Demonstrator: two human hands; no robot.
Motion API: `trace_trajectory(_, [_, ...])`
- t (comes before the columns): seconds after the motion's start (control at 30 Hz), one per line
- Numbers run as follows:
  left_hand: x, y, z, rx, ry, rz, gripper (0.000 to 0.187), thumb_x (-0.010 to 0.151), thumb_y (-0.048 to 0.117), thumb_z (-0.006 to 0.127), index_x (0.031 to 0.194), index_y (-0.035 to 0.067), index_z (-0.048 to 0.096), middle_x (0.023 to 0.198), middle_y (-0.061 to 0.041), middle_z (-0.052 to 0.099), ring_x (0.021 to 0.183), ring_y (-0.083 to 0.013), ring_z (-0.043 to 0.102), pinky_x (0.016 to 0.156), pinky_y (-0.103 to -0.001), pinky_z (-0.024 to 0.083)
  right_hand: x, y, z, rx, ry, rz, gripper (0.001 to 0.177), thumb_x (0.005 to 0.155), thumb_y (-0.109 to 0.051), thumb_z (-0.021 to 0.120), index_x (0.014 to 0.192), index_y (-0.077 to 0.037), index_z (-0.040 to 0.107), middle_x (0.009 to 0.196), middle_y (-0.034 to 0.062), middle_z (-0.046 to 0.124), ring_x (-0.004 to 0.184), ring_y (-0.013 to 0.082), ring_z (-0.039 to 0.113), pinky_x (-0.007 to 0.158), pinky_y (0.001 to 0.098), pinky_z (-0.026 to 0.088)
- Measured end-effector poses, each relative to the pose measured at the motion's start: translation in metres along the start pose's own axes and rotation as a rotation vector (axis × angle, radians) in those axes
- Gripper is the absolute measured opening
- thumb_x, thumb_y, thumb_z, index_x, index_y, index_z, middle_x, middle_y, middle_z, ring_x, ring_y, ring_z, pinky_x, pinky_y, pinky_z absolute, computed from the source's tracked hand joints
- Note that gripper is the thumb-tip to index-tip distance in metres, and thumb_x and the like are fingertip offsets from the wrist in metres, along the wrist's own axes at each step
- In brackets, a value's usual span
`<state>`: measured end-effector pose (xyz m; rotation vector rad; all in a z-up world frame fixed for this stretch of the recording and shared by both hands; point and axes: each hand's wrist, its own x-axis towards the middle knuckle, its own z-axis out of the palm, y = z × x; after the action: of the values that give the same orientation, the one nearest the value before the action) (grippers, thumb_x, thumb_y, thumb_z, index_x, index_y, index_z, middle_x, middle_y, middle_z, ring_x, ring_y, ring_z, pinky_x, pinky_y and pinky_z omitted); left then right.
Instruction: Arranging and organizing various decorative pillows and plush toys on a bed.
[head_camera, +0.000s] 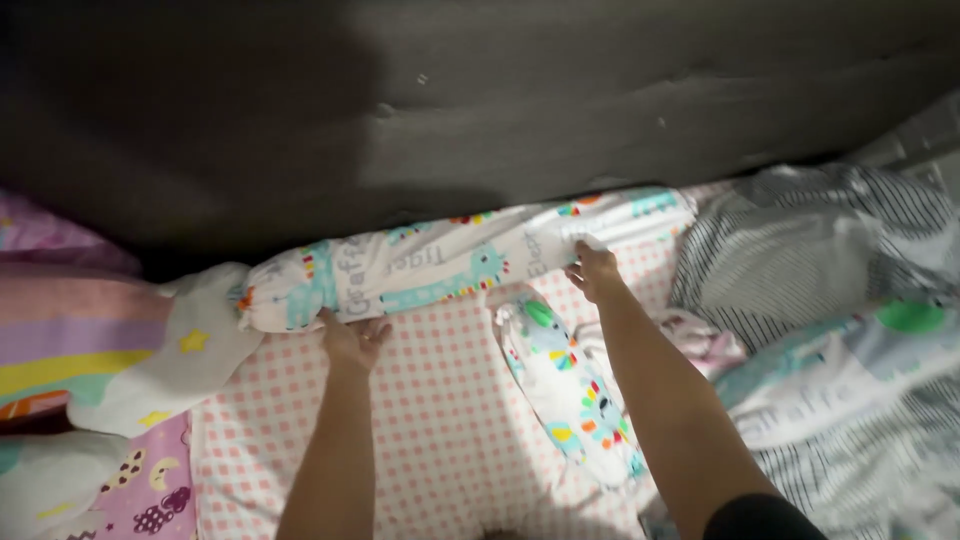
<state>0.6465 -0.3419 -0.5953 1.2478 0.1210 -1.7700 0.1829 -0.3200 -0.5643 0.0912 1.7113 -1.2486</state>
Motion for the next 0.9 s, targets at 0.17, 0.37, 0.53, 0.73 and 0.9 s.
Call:
trace_trajectory(0.17, [-0.03,-0.149,-0.026,0.307,-0.141,-0.041,0.04,0.099,0.049,0.053,0.124,0.019,0.062,0.101,-0.004,0.07,0.091,-0.0198,0.066,0.067,-0.042,0.05,-0.052,0.069,-0.038,-1.127,-0.249,-0.083,0.056,0.085,-0.053,0.072,0.123,-0.012,0.067,0.097,0.0084,0.072,0.082,0.0292,0.07,0.074,0.0422,0.06])
trace_trajectory(0.37, [-0.208,-0.234,0.059,0.507,-0.357,-0.172,0.055,0.092,0.03,0.067,0.143,0.019,0.049,0.124,0.0,0.064,0.109,-0.016,0.062,0.091,-0.039,0.052,-0.206,0.059,-0.051,-1.079,-0.484,-0.362,0.059,0.077,-0.047,0.08,0.114,-0.002,0.071,0.099,0.0156,0.078,0.091,0.0257,0.074,0.083,0.0409,0.057])
trace_trajectory(0.53, [-0.278,-0.228,0.156,0.458,-0.584,0.045,0.063,0.089,0.019,0.073,0.146,0.003,0.049,0.135,-0.007,0.064,0.121,-0.0215,0.062,0.102,-0.039,0.051,-0.279,-0.053,-0.1,-0.786,-0.407,-0.52,0.056,0.083,-0.043,0.076,0.12,-0.002,0.07,0.102,0.0107,0.078,0.094,0.0193,0.072,0.086,0.0367,0.056])
trace_trajectory(0.73, [-0.38,-0.231,0.319,0.184,-0.791,0.126,0.061,0.095,0.02,0.067,0.149,0.002,0.044,0.14,-0.01,0.06,0.125,-0.0257,0.06,0.104,-0.042,0.051,-0.35,-0.178,-0.237,-0.532,-0.489,-0.668,0.069,0.08,-0.029,0.08,0.139,-0.002,0.057,0.118,0.0073,0.072,0.108,0.0143,0.066,0.097,0.0321,0.052])
trace_trajectory(0.9, [-0.426,-0.271,0.378,0.149,-0.837,0.108,0.062,0.098,0.023,0.064,0.15,0.001,0.04,0.144,-0.012,0.057,0.13,-0.0293,0.057,0.107,-0.045,0.05,-0.376,-0.2,-0.364,-0.561,-0.537,-0.547,0.078,0.07,-0.015,0.087,0.14,-0.002,0.057,0.121,0.0054,0.072,0.107,0.014,0.065,0.098,0.0314,0.052])
